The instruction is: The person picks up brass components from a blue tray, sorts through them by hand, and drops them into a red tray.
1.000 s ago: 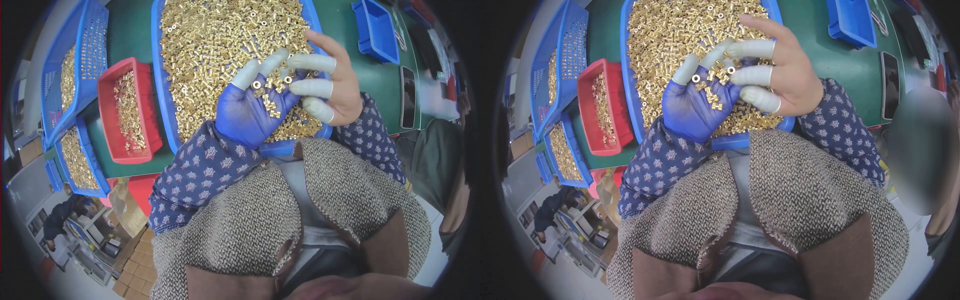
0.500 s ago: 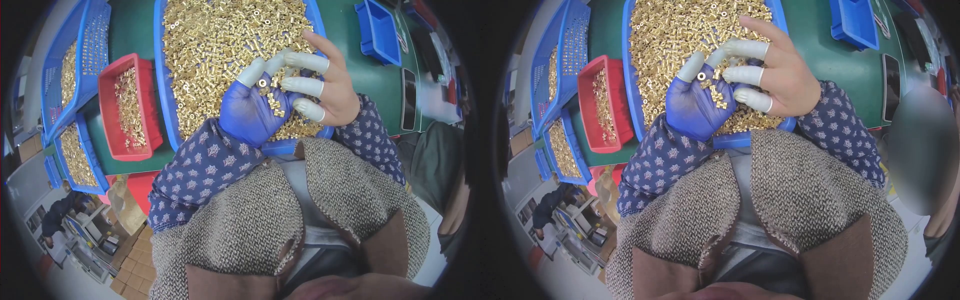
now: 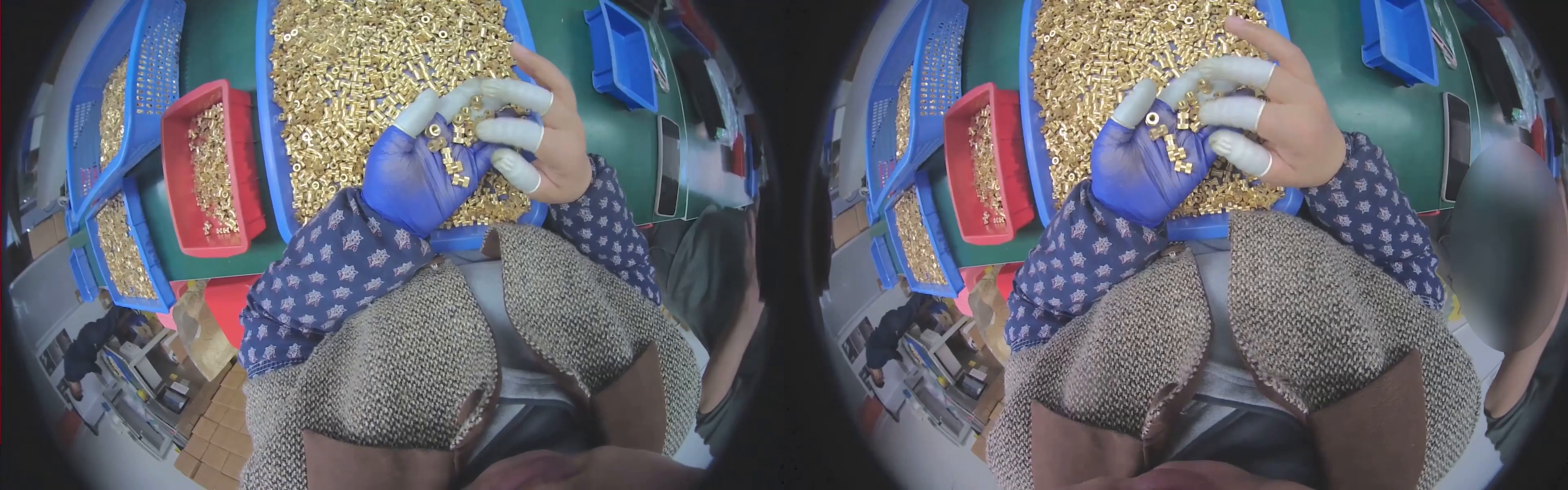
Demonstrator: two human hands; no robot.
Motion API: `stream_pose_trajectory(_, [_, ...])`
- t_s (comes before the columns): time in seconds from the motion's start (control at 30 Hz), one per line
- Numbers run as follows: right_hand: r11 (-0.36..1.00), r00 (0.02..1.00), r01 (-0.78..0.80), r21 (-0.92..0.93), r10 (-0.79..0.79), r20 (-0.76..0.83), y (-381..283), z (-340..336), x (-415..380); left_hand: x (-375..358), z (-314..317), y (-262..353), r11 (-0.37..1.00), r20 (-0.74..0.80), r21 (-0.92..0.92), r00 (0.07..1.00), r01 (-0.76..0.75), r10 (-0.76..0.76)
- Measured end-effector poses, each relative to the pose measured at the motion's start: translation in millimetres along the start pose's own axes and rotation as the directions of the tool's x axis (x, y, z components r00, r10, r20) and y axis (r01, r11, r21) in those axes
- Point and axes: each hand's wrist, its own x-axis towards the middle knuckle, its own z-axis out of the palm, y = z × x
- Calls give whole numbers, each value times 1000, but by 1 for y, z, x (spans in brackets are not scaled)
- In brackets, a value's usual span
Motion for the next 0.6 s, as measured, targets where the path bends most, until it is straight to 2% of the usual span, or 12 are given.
stream_pose_trajectory(0.07, [995,995,80,54,-83,57,-2,-1,4,1,-10,3,994,130,-74,989,80,-70])
stream_pose_trajectory(0.17, [997,998,61,44,-62,22,-2,2,3,1,1,2,995,9,-60,997,78,-78])
stream_pose_trajectory(0.27, [998,999,51,22,-51,-6,-2,3,1,0,-3,3,999,6,-27,999,47,-46])
stream_pose_trajectory(0.37, [996,993,92,8,-93,73,-4,4,3,0,-8,4,995,-40,-40,995,94,-95])
stream_pose_trajectory(0.47, [999,997,48,13,-49,59,-4,4,1,0,7,0,999,-203,27,979,19,-13])
stream_pose_trajectory(0.6, [995,996,84,50,-83,-7,-4,6,0,2,-7,3,992,25,-65,994,104,-103])
